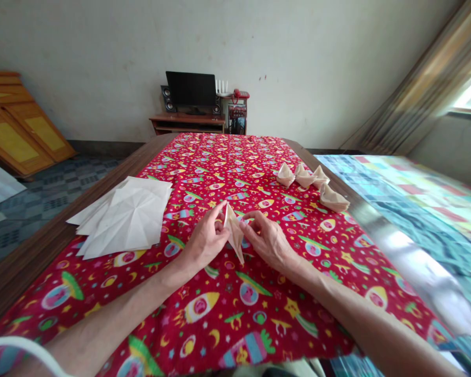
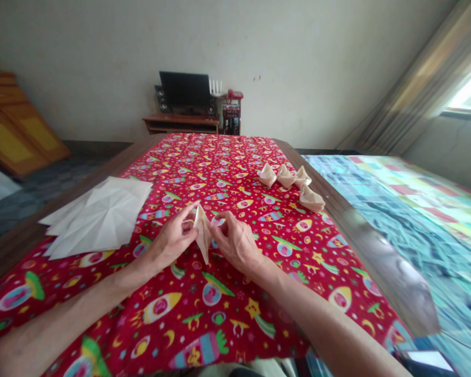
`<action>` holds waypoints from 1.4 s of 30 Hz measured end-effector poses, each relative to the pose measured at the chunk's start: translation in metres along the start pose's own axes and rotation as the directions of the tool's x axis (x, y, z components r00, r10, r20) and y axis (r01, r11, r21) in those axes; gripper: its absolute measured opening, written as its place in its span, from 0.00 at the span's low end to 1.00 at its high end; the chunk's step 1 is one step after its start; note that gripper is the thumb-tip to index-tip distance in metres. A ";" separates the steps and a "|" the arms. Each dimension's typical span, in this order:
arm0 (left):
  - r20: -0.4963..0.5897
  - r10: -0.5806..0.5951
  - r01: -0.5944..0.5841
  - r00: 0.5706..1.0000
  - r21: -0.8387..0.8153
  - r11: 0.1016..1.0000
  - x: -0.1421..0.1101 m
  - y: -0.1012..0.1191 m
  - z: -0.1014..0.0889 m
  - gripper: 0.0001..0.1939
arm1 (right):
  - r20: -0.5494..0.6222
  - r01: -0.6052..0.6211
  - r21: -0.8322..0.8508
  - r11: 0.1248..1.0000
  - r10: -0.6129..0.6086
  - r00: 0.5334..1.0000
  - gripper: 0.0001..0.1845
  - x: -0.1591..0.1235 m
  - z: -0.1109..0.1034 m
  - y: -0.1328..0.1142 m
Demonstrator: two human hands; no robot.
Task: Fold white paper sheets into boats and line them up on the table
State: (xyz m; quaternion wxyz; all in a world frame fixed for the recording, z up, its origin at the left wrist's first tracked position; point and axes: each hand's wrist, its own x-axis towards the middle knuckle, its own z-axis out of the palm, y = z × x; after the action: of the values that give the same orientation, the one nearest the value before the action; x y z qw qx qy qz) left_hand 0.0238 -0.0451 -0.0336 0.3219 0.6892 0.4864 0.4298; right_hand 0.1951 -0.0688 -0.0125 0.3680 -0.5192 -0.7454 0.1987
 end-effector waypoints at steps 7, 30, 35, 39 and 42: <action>0.022 0.080 -0.082 0.997 0.124 0.989 -0.002 0.005 -0.004 0.26 | 0.052 -0.039 -0.050 0.998 0.042 0.998 0.12 0.005 0.002 0.006; 0.473 -0.167 0.453 0.865 -0.594 0.665 -0.008 0.028 -0.011 0.18 | 0.088 -0.124 0.102 0.987 0.116 0.989 0.11 0.006 -0.001 0.006; 0.421 -0.218 0.449 0.880 -0.589 0.672 -0.007 0.027 -0.009 0.23 | 0.094 -0.065 0.054 0.996 0.060 0.994 0.14 0.004 0.000 0.008; 0.358 -0.240 0.421 0.902 -0.608 0.673 -0.006 0.024 -0.008 0.22 | -0.031 0.013 -0.019 1.000 -0.014 0.999 0.09 0.000 -0.003 0.006; 0.298 -0.276 0.405 0.914 -0.636 0.657 -0.005 0.022 -0.008 0.23 | -0.138 0.131 -0.050 0.990 -0.137 0.981 0.10 -0.003 -0.010 0.002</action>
State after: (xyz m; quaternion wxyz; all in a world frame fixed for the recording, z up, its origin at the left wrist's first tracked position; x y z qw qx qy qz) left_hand 0.0242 -0.0569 -0.0126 0.6695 0.4518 0.3834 0.4480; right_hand 0.2041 -0.0720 -0.0085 0.4218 -0.4878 -0.7546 0.1212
